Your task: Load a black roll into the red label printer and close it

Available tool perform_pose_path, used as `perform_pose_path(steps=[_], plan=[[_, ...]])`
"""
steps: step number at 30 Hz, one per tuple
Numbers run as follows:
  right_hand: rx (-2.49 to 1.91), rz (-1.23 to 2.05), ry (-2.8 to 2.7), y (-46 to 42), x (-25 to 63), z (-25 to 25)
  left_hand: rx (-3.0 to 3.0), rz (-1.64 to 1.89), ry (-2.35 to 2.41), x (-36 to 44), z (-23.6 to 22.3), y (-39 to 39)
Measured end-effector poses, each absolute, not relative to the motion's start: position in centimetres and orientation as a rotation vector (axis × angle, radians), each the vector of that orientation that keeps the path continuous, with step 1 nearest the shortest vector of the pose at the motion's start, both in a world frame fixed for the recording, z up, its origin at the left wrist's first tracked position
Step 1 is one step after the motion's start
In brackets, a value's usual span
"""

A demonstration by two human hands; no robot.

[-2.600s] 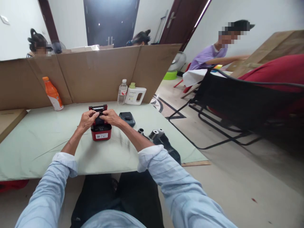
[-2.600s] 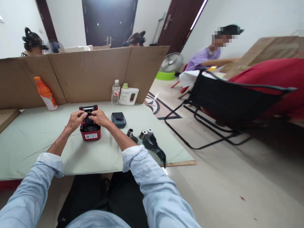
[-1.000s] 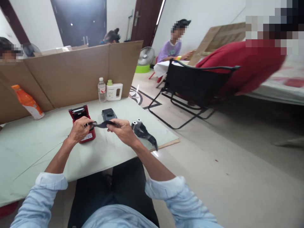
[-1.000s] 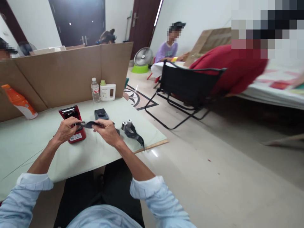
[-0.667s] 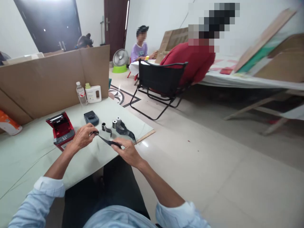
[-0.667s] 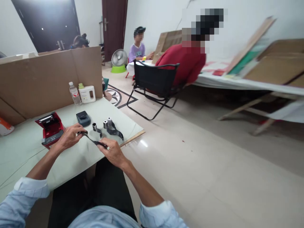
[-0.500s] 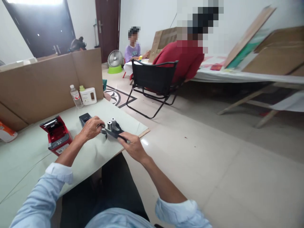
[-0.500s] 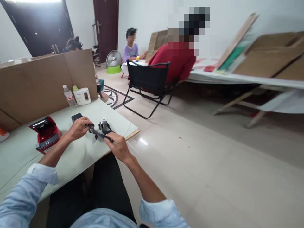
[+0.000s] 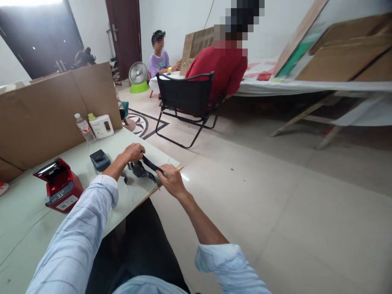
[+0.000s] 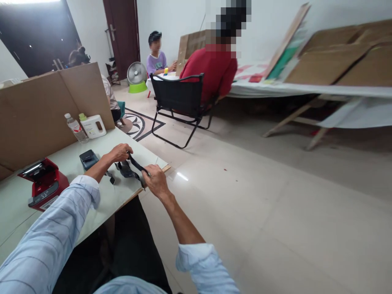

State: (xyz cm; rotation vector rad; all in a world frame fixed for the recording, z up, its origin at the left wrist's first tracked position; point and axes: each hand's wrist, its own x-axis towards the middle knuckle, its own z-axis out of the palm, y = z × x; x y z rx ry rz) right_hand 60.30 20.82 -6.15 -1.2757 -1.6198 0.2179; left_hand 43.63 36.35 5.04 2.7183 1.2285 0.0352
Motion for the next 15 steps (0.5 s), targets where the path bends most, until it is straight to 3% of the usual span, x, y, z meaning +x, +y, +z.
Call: perform_pose_path(steps=[6, 15], plan=[[-1.272, 0.26, -1.703, 20.3, 60.0, -7.8, 2.693, -0.06, 1.195, 43.1, 4.0, 36.6], [-1.215, 0.2, -1.625, 18.6, 60.0, -8.3, 2.494, 0.159, 1.376, 37.6, 8.1, 35.3]])
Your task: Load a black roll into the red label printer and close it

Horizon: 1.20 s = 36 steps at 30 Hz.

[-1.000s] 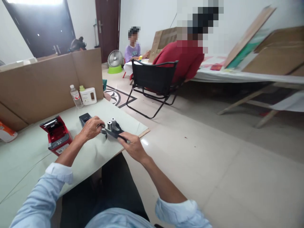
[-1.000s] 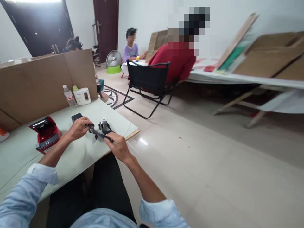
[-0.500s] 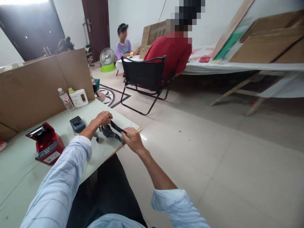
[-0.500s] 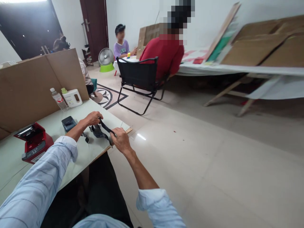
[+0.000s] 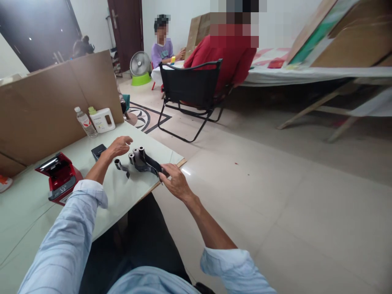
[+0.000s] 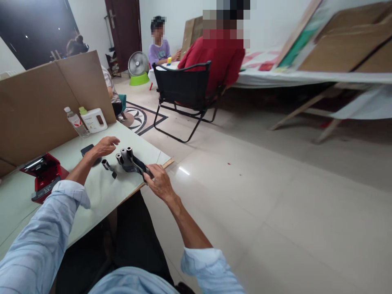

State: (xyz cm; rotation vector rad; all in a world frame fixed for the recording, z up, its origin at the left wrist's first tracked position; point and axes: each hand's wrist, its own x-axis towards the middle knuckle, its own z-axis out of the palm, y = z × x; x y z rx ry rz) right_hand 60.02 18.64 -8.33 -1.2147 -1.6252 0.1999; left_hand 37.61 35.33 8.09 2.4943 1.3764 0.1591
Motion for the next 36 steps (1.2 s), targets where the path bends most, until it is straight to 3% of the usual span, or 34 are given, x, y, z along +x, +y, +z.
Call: perform_pose_path(steps=[5, 13, 21, 27, 36], plan=[[-1.197, 0.156, -1.466, 17.7, 59.2, -7.8, 2.466, 0.036, 1.379, 36.5, 7.0, 33.0], [-1.108, -0.002, -1.459, 16.6, 57.8, -4.7, 2.508, 0.225, 1.508, 36.4, 4.0, 31.3], [-1.099, -0.044, -1.756, 17.3, 56.2, -3.0, 2.685, 0.428, 1.245, 35.4, 6.1, 29.2], [-1.08, 0.247, -1.779, 17.3, 55.6, -1.9, 2.724, 0.588, 1.123, 35.0, 9.1, 27.3], [-0.989, 0.815, -1.362, 15.5, 54.2, 1.7, 2.625, 0.817, 1.191, 30.9, 12.0, 24.2]])
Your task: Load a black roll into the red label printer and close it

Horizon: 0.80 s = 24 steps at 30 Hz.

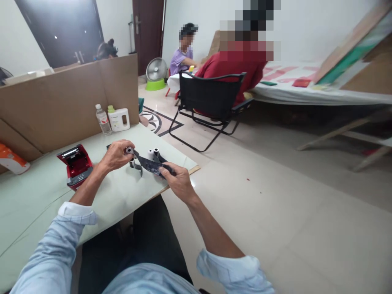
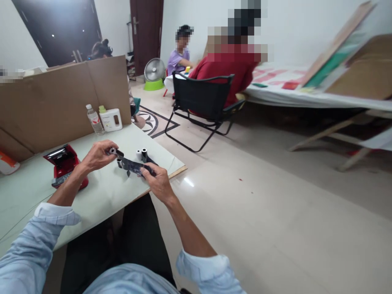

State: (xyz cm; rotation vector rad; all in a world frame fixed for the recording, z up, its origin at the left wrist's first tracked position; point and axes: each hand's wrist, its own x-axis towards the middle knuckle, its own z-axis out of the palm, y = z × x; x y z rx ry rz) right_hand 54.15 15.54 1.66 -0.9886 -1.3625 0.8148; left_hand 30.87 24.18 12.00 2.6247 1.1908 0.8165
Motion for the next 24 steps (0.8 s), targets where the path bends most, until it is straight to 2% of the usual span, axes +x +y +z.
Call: perform_pose_path(steps=[4, 12, 16, 24], plan=[[-0.912, 0.965, -1.296, 15.9, 52.0, 2.9, 2.6, 0.912, 1.269, 28.1, 13.5, 21.9], [-0.676, 0.792, -1.485, 17.9, 45.2, 6.7, 2.45, 1.012, 1.651, 20.2, 16.4, 18.0], [-0.554, 0.683, -1.663, 18.4, 41.1, 7.3, 2.3, 1.017, 1.802, 16.0, 14.1, 17.1], [-0.439, 0.559, -1.897, 19.1, 35.4, 4.8, 2.139, 1.02, 1.944, 10.0, 7.5, 17.5]])
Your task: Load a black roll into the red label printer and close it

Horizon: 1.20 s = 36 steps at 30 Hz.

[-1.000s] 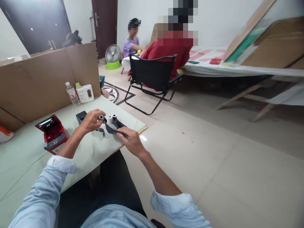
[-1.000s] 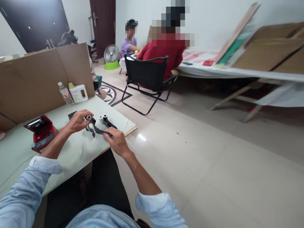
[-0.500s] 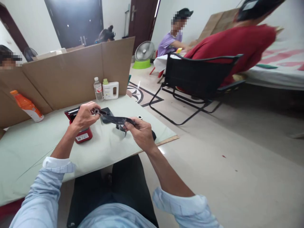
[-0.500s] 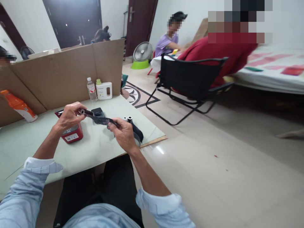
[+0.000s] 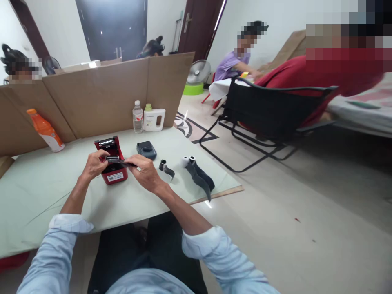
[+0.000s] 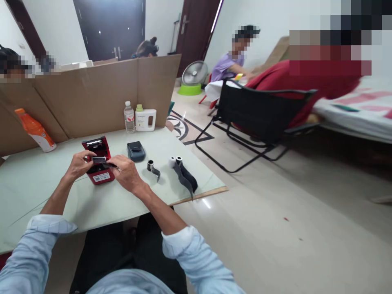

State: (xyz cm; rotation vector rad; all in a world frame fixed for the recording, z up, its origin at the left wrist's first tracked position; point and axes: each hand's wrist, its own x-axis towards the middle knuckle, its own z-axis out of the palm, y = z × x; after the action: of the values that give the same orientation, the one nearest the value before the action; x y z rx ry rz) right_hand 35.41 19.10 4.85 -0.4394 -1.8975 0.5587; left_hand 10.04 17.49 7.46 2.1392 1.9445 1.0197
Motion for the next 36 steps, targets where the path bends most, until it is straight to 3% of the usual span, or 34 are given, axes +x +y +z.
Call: perform_pose_path(steps=[15, 36], plan=[[-0.585, 0.322, -2.192, 21.6, 31.8, 5.2, 1.991, 0.742, 2.073, 8.2, 7.6, 19.8], [-0.559, 0.351, -2.118, 24.7, 31.5, 6.4, 2.102, 0.365, 1.961, 9.6, 9.4, 19.7]])
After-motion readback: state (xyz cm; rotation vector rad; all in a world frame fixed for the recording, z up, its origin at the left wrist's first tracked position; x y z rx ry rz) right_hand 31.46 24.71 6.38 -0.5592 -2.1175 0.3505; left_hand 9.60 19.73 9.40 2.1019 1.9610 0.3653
